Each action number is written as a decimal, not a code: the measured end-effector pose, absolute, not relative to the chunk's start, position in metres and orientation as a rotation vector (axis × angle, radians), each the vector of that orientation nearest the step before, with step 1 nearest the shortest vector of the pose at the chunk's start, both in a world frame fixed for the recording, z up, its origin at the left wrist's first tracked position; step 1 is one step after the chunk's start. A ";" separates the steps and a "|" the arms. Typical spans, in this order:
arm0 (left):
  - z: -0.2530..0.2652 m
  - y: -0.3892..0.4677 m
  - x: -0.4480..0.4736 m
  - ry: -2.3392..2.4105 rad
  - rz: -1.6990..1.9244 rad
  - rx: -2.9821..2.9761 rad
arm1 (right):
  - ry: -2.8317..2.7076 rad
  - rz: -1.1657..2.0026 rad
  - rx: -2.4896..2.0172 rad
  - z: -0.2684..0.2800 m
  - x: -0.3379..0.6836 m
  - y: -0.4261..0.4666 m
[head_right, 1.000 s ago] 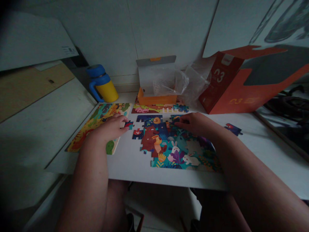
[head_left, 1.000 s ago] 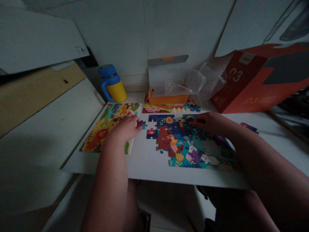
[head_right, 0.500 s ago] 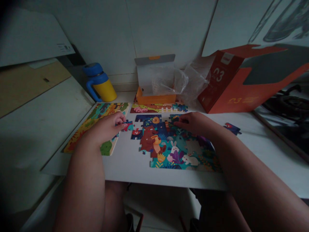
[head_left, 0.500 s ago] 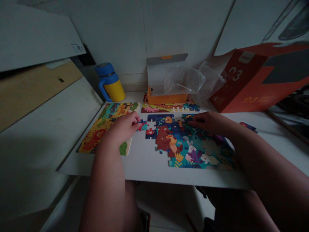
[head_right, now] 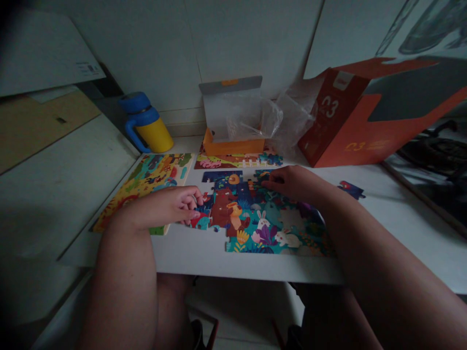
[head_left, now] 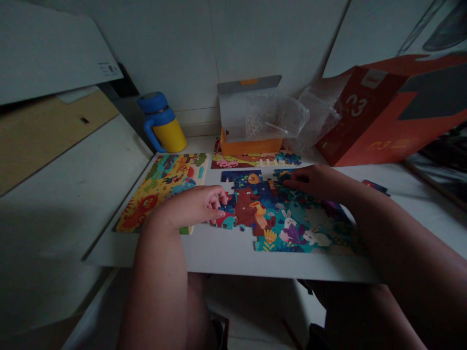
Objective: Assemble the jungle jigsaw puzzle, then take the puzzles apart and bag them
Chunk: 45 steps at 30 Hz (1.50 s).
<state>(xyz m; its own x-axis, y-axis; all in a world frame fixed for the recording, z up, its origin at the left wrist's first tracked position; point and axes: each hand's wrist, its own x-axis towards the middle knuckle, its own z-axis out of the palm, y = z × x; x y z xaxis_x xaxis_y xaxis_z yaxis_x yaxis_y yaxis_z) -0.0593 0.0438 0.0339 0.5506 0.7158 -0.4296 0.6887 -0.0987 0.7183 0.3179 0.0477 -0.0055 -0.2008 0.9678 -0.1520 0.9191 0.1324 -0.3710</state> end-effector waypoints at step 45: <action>0.023 0.052 -0.046 1.395 -0.023 2.147 | -2.001 1.015 -1.751 -0.004 0.315 0.043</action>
